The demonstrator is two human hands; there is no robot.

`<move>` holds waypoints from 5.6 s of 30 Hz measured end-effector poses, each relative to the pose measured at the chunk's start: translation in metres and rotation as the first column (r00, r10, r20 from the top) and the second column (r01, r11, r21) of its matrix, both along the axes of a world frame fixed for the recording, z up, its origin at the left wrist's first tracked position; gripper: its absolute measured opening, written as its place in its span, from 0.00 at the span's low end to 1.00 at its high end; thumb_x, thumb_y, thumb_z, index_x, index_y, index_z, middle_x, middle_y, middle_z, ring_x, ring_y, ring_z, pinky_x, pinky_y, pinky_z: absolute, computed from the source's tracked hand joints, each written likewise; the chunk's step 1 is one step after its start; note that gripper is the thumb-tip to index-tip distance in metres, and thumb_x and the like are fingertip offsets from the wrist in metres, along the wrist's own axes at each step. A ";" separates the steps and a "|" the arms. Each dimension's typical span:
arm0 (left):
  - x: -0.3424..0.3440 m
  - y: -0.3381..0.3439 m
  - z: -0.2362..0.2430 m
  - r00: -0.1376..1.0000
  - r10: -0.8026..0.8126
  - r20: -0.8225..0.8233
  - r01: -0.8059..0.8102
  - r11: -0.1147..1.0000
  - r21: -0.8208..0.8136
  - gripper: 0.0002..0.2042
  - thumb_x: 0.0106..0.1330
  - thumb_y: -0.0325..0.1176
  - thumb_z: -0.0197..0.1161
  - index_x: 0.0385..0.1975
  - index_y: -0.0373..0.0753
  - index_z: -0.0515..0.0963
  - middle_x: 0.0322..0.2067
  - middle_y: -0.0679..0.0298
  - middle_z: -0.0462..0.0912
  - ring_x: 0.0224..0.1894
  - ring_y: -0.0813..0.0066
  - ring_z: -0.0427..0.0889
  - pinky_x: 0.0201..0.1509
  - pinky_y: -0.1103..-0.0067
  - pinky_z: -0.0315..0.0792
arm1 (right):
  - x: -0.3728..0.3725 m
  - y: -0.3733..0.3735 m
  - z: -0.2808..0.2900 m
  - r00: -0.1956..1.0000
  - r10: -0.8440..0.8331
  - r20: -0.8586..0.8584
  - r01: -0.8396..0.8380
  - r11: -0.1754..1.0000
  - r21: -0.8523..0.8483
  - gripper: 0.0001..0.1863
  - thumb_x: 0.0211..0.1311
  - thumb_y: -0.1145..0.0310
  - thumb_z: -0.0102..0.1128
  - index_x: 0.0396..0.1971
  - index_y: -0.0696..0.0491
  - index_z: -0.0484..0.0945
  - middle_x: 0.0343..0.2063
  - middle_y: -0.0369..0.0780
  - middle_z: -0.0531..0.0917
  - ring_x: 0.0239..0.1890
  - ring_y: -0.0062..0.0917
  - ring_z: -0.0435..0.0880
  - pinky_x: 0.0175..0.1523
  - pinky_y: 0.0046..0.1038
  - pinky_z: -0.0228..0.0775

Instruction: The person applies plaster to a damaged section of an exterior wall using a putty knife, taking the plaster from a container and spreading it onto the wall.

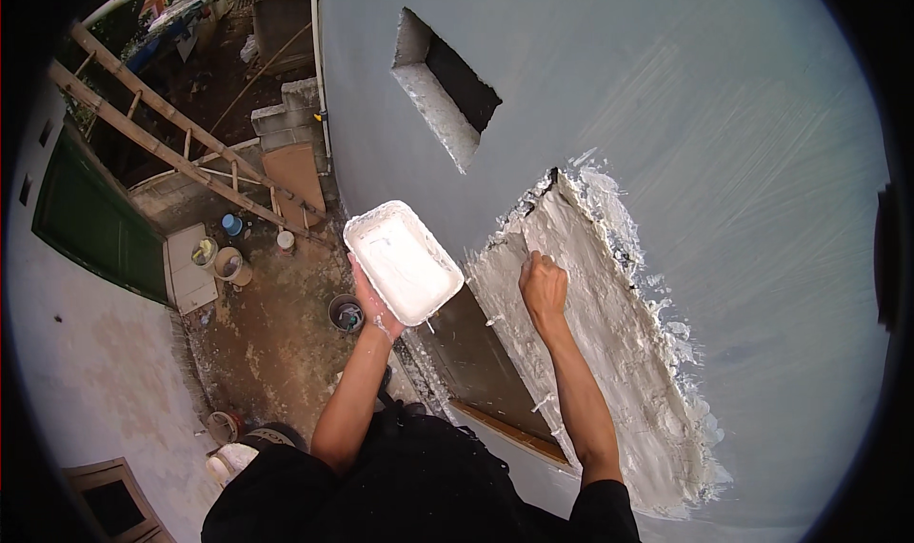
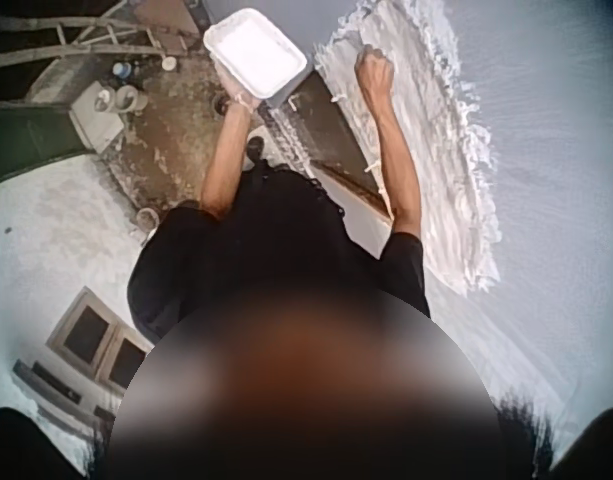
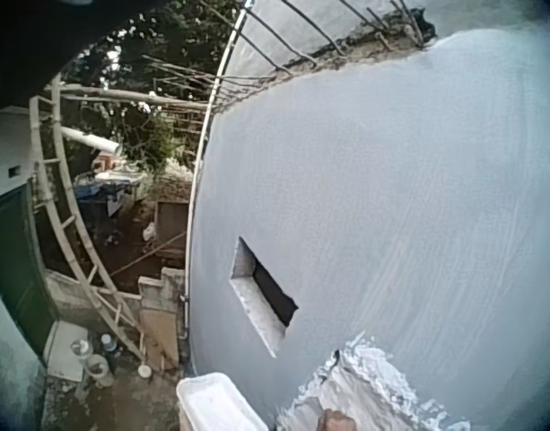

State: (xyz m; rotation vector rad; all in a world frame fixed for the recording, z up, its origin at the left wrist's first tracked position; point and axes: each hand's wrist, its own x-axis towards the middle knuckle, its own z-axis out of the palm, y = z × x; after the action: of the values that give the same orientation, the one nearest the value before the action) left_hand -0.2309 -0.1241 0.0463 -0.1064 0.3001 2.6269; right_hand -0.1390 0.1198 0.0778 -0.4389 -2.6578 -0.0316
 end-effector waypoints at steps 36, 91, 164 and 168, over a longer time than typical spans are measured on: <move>0.022 -0.004 -0.007 0.990 -0.121 0.068 0.119 0.992 0.035 0.36 0.63 0.66 0.41 0.63 0.43 0.60 0.59 0.59 0.68 0.58 0.60 0.71 0.62 0.63 0.67 | 0.015 -0.017 0.114 0.978 -0.040 -0.207 0.057 0.995 0.077 0.07 0.56 0.71 0.57 0.26 0.59 0.75 0.22 0.51 0.79 0.21 0.44 0.79 0.28 0.40 0.71; -0.046 0.170 0.147 0.548 -0.162 -0.821 -0.589 0.623 -0.516 0.53 0.59 0.65 0.52 0.64 0.21 0.38 0.65 0.38 0.49 0.68 0.51 0.49 0.70 0.68 0.44 | 0.049 -0.033 0.072 0.964 -0.018 -0.265 -0.080 0.932 -0.355 0.05 0.53 0.73 0.56 0.26 0.60 0.75 0.22 0.49 0.76 0.28 0.46 0.79 0.34 0.42 0.71; 0.013 0.228 0.207 0.676 -0.160 -0.719 -0.692 0.200 -0.694 0.56 0.52 0.65 0.61 0.66 0.35 0.33 0.58 0.38 0.50 0.63 0.43 0.55 0.63 0.58 0.58 | 0.006 0.004 0.035 0.954 0.082 -0.287 -0.071 0.996 0.046 0.05 0.50 0.73 0.53 0.22 0.58 0.77 0.23 0.44 0.80 0.28 0.32 0.84 0.28 0.30 0.78; 0.016 0.228 0.207 0.672 -0.165 -0.722 -0.698 0.186 -0.691 0.56 0.52 0.65 0.61 0.66 0.35 0.33 0.58 0.37 0.48 0.64 0.43 0.54 0.64 0.57 0.57 | 0.003 0.001 0.027 0.952 0.112 -0.284 -0.077 0.988 0.134 0.05 0.49 0.72 0.54 0.21 0.58 0.76 0.22 0.43 0.80 0.26 0.31 0.84 0.26 0.28 0.77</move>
State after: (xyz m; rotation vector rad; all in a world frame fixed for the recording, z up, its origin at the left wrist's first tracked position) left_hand -0.2148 0.1035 0.2533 0.4804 2.4537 2.1656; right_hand -0.1358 0.1204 0.1049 -0.2534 -2.3677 -0.0921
